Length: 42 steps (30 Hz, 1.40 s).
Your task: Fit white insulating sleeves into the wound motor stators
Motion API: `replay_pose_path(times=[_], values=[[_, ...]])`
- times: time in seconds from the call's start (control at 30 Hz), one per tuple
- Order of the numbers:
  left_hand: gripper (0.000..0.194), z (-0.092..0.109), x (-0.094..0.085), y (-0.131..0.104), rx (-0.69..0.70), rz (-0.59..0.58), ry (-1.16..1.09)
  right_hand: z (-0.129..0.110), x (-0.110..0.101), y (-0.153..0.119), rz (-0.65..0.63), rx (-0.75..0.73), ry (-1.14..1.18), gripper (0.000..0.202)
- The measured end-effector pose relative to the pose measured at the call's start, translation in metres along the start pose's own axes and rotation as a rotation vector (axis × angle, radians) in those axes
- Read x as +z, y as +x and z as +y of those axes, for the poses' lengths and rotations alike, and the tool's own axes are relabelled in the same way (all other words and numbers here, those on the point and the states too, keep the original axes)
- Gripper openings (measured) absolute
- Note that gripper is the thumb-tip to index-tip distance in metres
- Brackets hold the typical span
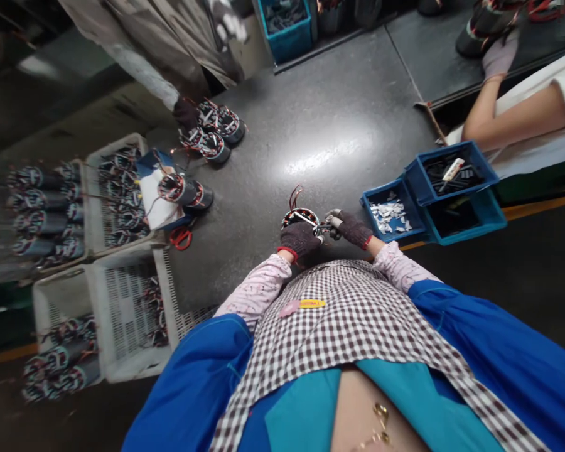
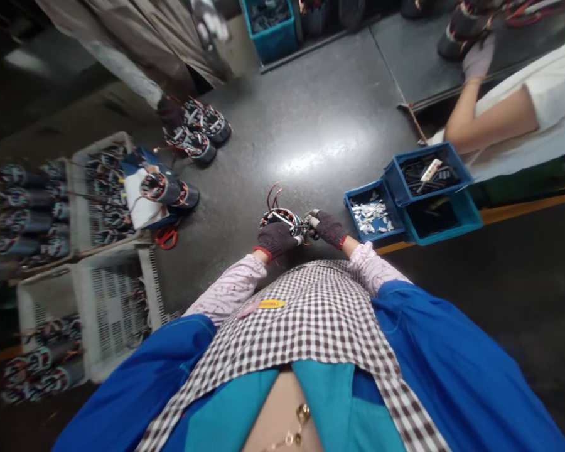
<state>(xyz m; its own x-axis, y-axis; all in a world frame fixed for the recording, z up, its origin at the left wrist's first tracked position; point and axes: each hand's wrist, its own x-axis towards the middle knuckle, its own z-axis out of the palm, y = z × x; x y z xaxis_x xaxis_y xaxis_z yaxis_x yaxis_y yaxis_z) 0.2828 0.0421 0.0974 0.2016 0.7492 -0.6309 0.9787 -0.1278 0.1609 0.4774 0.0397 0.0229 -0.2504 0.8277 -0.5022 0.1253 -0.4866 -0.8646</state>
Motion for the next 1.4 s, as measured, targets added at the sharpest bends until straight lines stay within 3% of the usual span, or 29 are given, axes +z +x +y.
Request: replay_pose_path(times=[0.17,0.53,0.67,0.8,0.9,1.0,1.1,1.4], values=[[0.037,0.000,0.001,0.001,-0.006,-0.002,-0.011,0.001,-0.002,0.000,-0.003,0.036,0.101,0.016],[0.041,0.001,0.000,-0.001,-0.016,0.012,-0.011,-0.002,-0.012,-0.010,-0.024,0.002,-0.002,0.017],[0.042,0.000,0.001,0.000,-0.015,0.019,-0.012,0.000,-0.009,-0.001,-0.143,-0.080,-0.185,0.018],[0.042,0.002,-0.001,-0.002,-0.018,0.005,0.005,0.005,0.006,0.012,-0.164,-0.188,-0.362,0.019],[0.043,0.002,-0.002,-0.002,-0.027,-0.010,0.012,0.020,0.009,0.013,-0.109,-0.171,-0.255,0.020],[0.043,0.001,-0.001,-0.001,-0.005,0.002,-0.006,0.043,0.000,0.001,0.066,-0.068,-0.057,0.029],[0.045,-0.001,0.003,0.002,0.013,0.020,-0.004,0.060,-0.008,-0.012,0.232,0.074,0.142,0.024],[0.048,0.000,0.001,0.001,-0.021,0.010,0.029,0.054,0.027,0.000,0.346,0.168,0.276,0.014]])
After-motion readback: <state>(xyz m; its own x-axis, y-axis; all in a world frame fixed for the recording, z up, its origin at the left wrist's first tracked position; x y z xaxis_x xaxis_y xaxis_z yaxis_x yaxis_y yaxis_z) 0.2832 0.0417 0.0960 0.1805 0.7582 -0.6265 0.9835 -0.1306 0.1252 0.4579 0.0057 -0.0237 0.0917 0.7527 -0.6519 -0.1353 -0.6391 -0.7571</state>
